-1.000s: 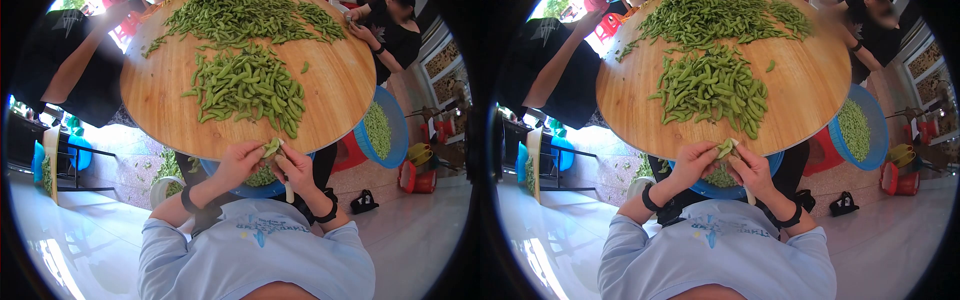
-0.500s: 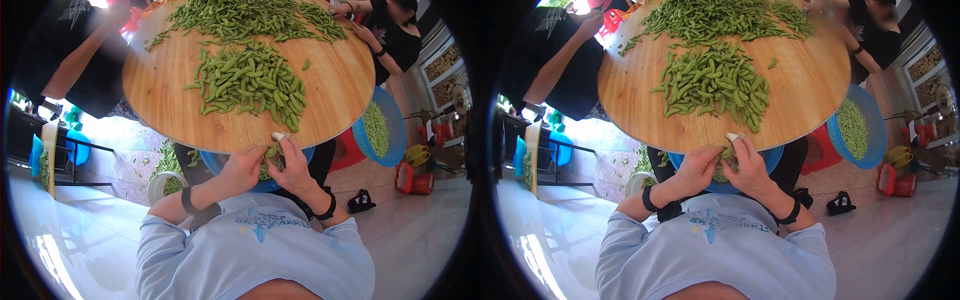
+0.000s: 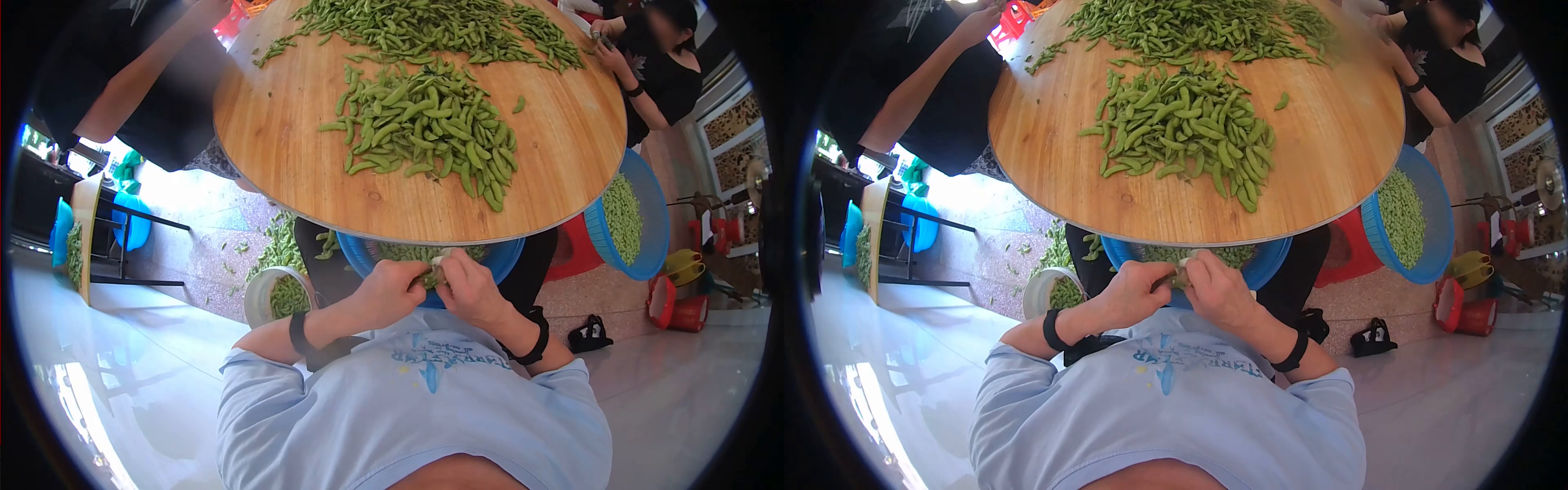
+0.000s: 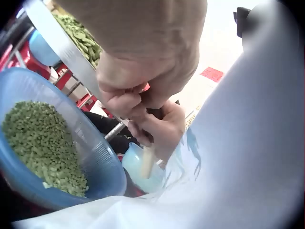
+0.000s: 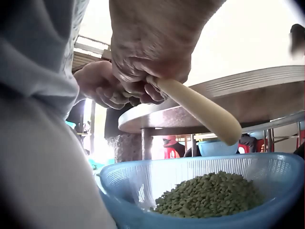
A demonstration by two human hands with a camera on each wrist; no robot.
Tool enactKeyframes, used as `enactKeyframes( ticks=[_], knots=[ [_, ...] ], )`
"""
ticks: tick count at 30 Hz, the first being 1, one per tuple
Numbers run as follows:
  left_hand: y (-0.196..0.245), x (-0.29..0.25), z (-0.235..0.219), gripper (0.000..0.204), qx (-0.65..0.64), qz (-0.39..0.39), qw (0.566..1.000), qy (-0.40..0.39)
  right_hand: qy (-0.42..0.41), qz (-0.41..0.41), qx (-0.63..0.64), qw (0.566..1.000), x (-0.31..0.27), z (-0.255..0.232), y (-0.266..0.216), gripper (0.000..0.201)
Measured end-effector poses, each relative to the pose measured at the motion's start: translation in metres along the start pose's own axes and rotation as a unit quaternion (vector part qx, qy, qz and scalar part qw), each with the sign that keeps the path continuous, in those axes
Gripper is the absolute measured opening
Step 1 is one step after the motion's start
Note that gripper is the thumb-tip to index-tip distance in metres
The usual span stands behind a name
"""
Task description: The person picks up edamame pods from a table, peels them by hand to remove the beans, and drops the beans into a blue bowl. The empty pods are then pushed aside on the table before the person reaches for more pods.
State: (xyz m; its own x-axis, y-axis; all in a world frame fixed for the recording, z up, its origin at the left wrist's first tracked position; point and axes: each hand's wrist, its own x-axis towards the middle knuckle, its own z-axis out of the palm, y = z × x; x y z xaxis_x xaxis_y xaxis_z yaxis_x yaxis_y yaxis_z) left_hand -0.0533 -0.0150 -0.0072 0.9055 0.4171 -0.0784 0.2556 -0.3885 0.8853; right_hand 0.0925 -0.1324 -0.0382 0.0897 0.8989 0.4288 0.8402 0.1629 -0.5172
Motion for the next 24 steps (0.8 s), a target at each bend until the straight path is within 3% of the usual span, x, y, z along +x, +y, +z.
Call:
enactKeyframes(
  ticks=[4,6,8,9,11,12,13,15,19,22,24],
  knots=[
    [-0.015,-0.024,-0.015,0.012,0.070,0.021,0.997,0.018,-0.005,-0.002,-0.016,1.000,-0.004,0.009,0.009,0.024],
    [-0.024,-0.039,-0.040,0.021,0.232,-0.054,0.971,-0.018,-0.001,-0.004,-0.013,1.000,-0.004,0.007,0.015,0.022],
    [-0.014,-0.044,-0.069,0.026,0.397,-0.115,0.911,-0.010,0.003,-0.014,-0.027,1.000,-0.010,0.012,0.021,0.021],
    [-0.015,-0.041,-0.077,0.026,0.400,-0.111,0.910,-0.009,0.004,-0.030,-0.044,0.999,-0.009,0.012,0.023,0.021],
    [-0.014,-0.036,-0.086,0.025,0.444,-0.007,0.893,0.073,0.005,-0.037,-0.043,0.998,-0.008,0.011,0.023,0.020],
    [-0.004,-0.024,-0.087,0.027,0.390,0.062,0.913,0.102,0.004,-0.042,-0.040,0.998,-0.007,0.011,0.021,0.020],
    [-0.002,-0.008,-0.084,0.027,0.391,0.063,0.912,0.102,0.006,-0.043,-0.041,0.998,-0.007,0.011,0.019,0.020],
    [-0.006,0.027,-0.074,0.029,0.280,0.157,0.939,0.124,-0.002,0.003,0.015,1.000,-0.007,0.009,0.017,0.018],
    [-0.021,0.094,-0.051,0.024,0.313,0.181,0.917,0.168,0.005,0.058,0.139,0.989,-0.001,-0.010,0.012,0.019],
    [-0.030,0.110,-0.049,0.022,0.343,0.173,0.906,0.180,0.007,0.112,0.235,0.965,0.003,-0.024,0.011,0.028],
    [-0.032,0.108,-0.050,0.020,0.351,0.173,0.902,0.181,0.013,0.219,0.428,0.877,0.007,-0.028,0.012,0.035]
  ],
)
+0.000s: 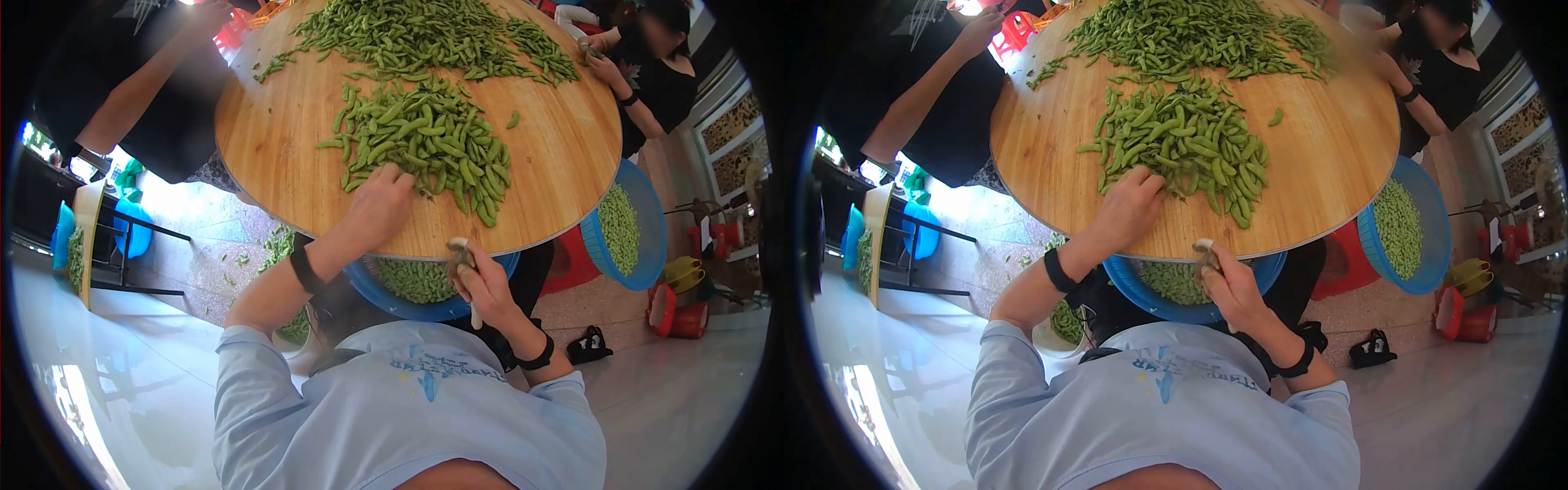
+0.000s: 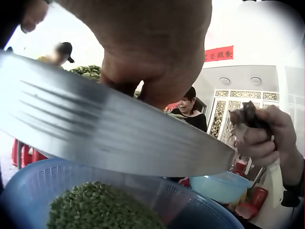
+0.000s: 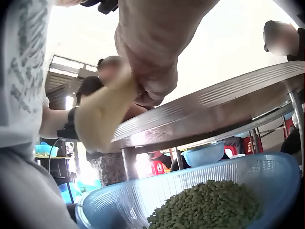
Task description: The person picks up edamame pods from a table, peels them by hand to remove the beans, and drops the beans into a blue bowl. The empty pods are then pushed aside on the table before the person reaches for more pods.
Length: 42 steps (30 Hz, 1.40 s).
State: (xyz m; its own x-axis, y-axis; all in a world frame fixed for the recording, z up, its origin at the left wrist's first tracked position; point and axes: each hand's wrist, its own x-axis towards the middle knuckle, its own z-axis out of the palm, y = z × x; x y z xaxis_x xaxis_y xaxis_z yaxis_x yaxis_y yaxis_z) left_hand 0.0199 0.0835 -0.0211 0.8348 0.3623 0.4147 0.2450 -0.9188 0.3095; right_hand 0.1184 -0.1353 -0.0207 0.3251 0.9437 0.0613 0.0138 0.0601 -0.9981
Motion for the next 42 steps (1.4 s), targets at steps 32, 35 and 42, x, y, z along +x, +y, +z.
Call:
enactKeyframes(
  ticks=[32,35,42],
  knots=[
    [0.041,-0.034,-0.009,0.016,-0.872,-0.301,0.323,-0.210,-0.040,0.058,0.296,0.953,0.012,-0.005,-0.012,0.032],
    [0.047,-0.032,-0.007,0.017,-0.769,-0.279,0.550,-0.171,-0.028,0.118,0.343,0.931,0.009,-0.006,-0.012,0.029],
    [0.055,-0.033,-0.031,0.023,-0.232,0.059,0.971,-0.018,-0.046,0.185,0.431,0.882,0.007,-0.004,-0.014,0.023]
  ],
)
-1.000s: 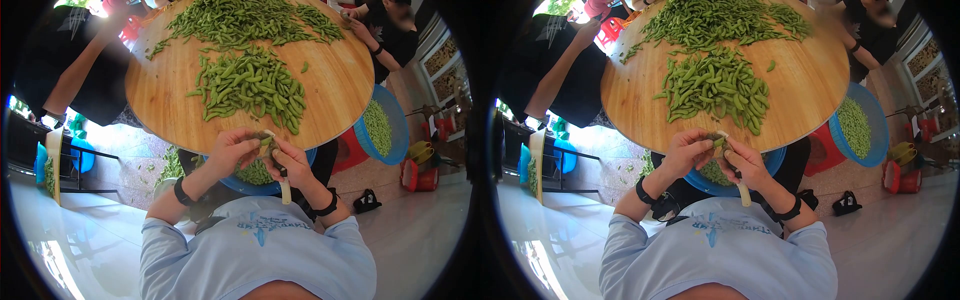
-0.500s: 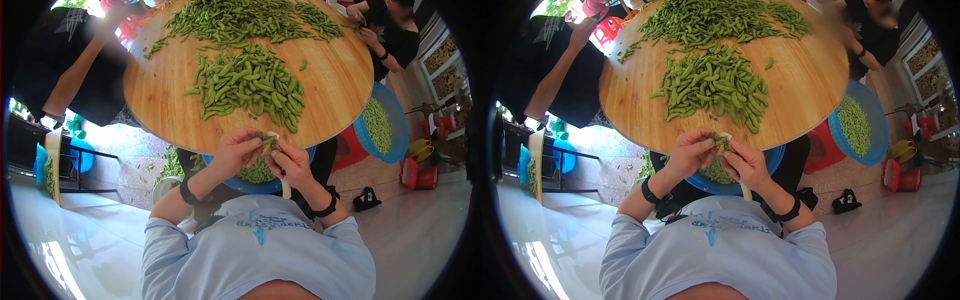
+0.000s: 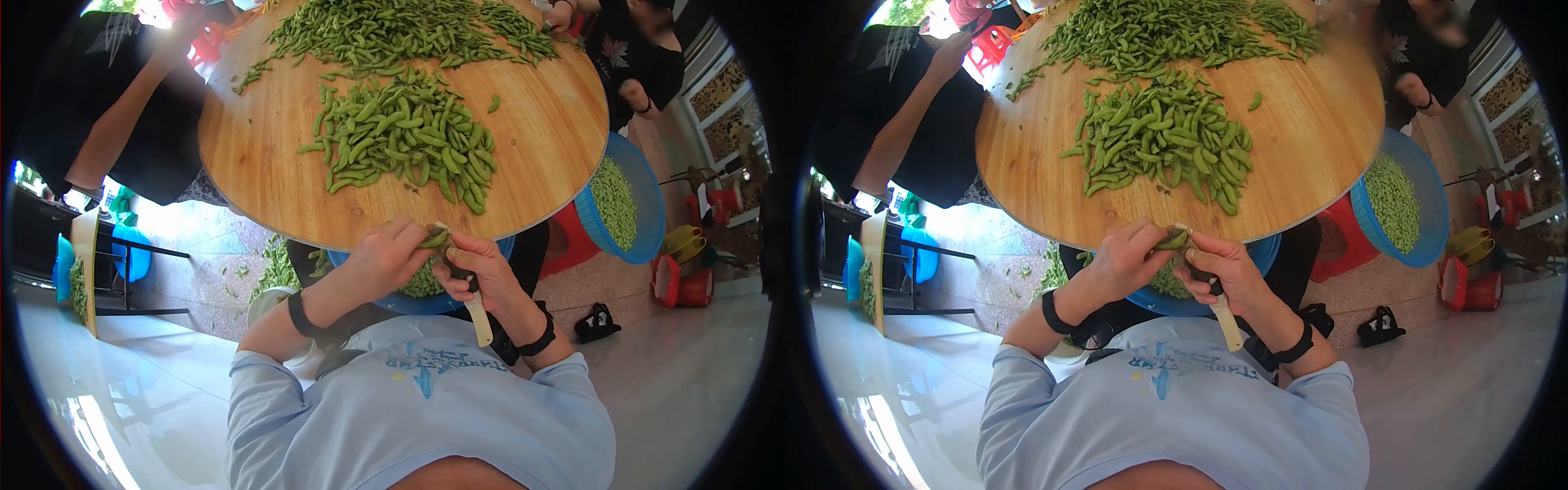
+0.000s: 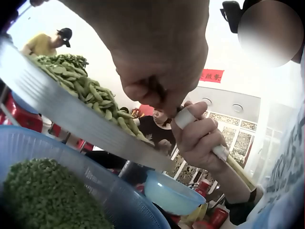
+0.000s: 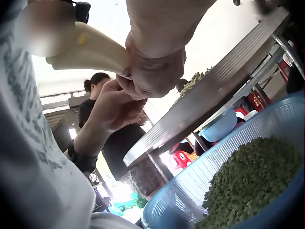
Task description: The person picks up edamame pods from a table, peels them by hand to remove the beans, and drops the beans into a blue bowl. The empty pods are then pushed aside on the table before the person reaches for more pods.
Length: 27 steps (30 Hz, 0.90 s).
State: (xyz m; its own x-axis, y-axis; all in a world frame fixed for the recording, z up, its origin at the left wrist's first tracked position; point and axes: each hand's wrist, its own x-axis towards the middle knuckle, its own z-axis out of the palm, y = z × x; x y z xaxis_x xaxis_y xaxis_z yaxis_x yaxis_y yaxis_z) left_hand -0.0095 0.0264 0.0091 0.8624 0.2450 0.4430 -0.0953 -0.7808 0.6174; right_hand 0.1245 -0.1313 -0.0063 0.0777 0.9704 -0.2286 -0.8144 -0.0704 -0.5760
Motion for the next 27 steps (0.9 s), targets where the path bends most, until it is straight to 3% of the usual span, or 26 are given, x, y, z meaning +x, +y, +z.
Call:
enactKeyframes(
  ticks=[3,5,9,11,13,15,17,19,21,23,27],
  knots=[
    [0.001,0.001,-0.006,0.019,0.026,0.042,0.998,-0.044,-0.009,0.013,0.045,0.999,0.001,-0.006,0.007,0.022],
    [0.001,0.002,-0.005,0.016,-0.110,-0.029,0.993,-0.028,-0.016,-0.011,0.028,0.999,0.002,-0.003,0.009,0.022],
    [0.004,0.003,0.000,0.015,-0.209,-0.105,0.972,-0.013,-0.011,-0.067,-0.013,0.998,0.000,0.003,0.009,0.020],
    [0.007,0.003,-0.001,0.016,-0.357,-0.248,0.900,-0.048,-0.002,-0.070,-0.026,0.997,-0.001,0.006,0.005,0.022],
    [0.004,0.003,0.008,0.017,-0.346,-0.232,0.908,-0.029,0.008,-0.075,-0.040,0.996,-0.002,0.008,0.006,0.025],
    [0.007,0.004,0.014,0.018,-0.337,-0.215,0.917,-0.008,0.073,-0.173,-0.265,0.946,-0.004,0.010,0.011,0.034],
    [0.012,0.007,0.012,0.016,-0.410,-0.278,0.869,-0.001,0.088,-0.187,-0.315,0.926,-0.005,0.009,0.018,0.037],
    [0.009,0.005,0.021,0.015,-0.420,-0.280,0.863,0.003,0.103,-0.200,-0.365,0.903,-0.002,0.002,0.023,0.040],
    [0.004,0.000,0.028,0.016,-0.431,-0.284,0.856,0.007,0.105,-0.287,-0.490,0.816,0.002,-0.005,0.028,0.038],
    [-0.002,-0.002,0.030,0.020,-0.436,-0.288,0.852,-0.042,0.106,-0.277,-0.504,0.812,0.000,-0.005,0.025,0.038],
    [0.001,-0.006,0.036,0.022,-0.472,-0.335,0.816,-0.021,0.092,-0.295,-0.536,0.786,-0.004,-0.006,0.020,0.037]
  ],
)
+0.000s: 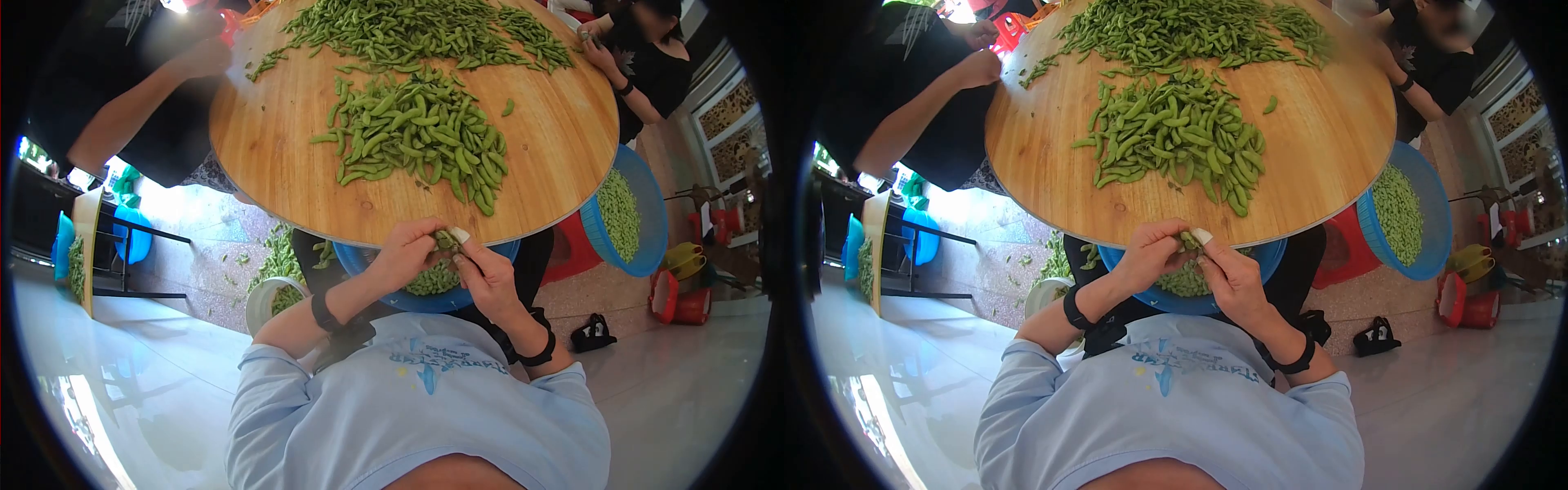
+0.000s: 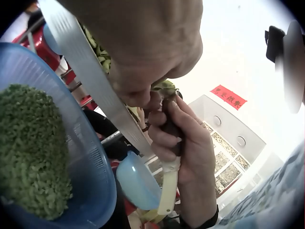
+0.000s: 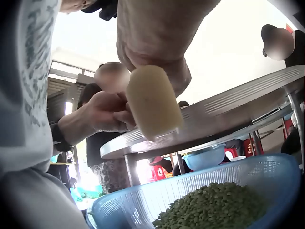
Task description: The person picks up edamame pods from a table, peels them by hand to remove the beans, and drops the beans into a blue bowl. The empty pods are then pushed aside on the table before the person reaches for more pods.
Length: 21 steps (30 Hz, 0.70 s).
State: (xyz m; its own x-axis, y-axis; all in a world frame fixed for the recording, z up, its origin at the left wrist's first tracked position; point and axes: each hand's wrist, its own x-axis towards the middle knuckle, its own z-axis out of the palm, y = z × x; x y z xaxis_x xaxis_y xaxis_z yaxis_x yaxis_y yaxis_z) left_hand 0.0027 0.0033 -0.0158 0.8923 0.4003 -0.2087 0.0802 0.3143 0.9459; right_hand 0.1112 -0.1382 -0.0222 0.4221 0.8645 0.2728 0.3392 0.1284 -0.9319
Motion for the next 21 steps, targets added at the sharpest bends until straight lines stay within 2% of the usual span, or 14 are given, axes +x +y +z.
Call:
enactKeyframes(
  ticks=[1,2,3,4,7,9,11,12,13,14,15,16,18,21],
  knots=[
    [0.003,-0.003,0.002,0.023,-0.004,-0.002,1.000,-0.020,0.000,0.000,0.000,1.000,-0.001,-0.003,0.000,0.037],
    [0.006,-0.003,0.003,0.024,-0.007,-0.005,0.999,-0.040,-0.003,0.039,0.000,0.999,-0.002,-0.007,-0.001,0.036],
    [0.006,-0.003,0.005,0.024,-0.007,-0.005,0.999,-0.041,-0.005,0.079,0.001,0.997,-0.004,-0.009,-0.001,0.036],
    [0.005,-0.002,0.007,0.024,0.000,-0.005,1.000,-0.030,-0.006,0.080,0.001,0.997,-0.006,-0.008,-0.001,0.036],
    [0.005,-0.002,0.013,0.025,-0.007,-0.005,1.000,-0.017,0.004,0.027,0.003,1.000,-0.009,-0.006,-0.001,0.036],
    [0.002,0.000,0.013,0.025,-0.020,-0.007,1.000,-0.016,0.005,-0.021,-0.044,0.999,-0.009,-0.006,0.002,0.038],
    [-0.010,0.005,0.008,0.026,-0.073,0.003,0.997,-0.021,-0.003,-0.025,-0.053,0.998,-0.009,-0.005,-0.002,0.038],
    [-0.009,0.005,0.007,0.026,-0.072,0.003,0.997,-0.020,-0.009,-0.031,-0.063,0.997,-0.008,-0.005,-0.005,0.038],
    [-0.007,0.005,0.004,0.028,-0.012,0.001,0.999,-0.031,-0.008,-0.031,-0.063,0.998,-0.007,-0.006,-0.007,0.038],
    [-0.006,0.005,0.003,0.032,0.047,-0.001,0.998,-0.043,-0.003,0.001,-0.027,1.000,-0.006,-0.008,-0.009,0.039],
    [-0.004,0.003,0.004,0.032,0.047,-0.001,0.998,-0.043,0.002,0.034,0.009,0.999,-0.005,-0.011,-0.011,0.039],
    [0.000,-0.001,0.007,0.034,-0.004,0.015,0.998,-0.054,0.003,0.034,0.009,0.999,-0.006,-0.015,-0.011,0.039],
    [0.000,-0.005,0.008,0.037,-0.055,0.029,0.996,-0.065,-0.008,0.114,0.086,0.990,-0.009,-0.022,-0.011,0.041],
    [-0.003,-0.008,0.001,0.035,-0.054,0.041,0.991,-0.111,-0.002,0.108,0.119,0.987,-0.012,-0.023,-0.006,0.041]
  ],
)
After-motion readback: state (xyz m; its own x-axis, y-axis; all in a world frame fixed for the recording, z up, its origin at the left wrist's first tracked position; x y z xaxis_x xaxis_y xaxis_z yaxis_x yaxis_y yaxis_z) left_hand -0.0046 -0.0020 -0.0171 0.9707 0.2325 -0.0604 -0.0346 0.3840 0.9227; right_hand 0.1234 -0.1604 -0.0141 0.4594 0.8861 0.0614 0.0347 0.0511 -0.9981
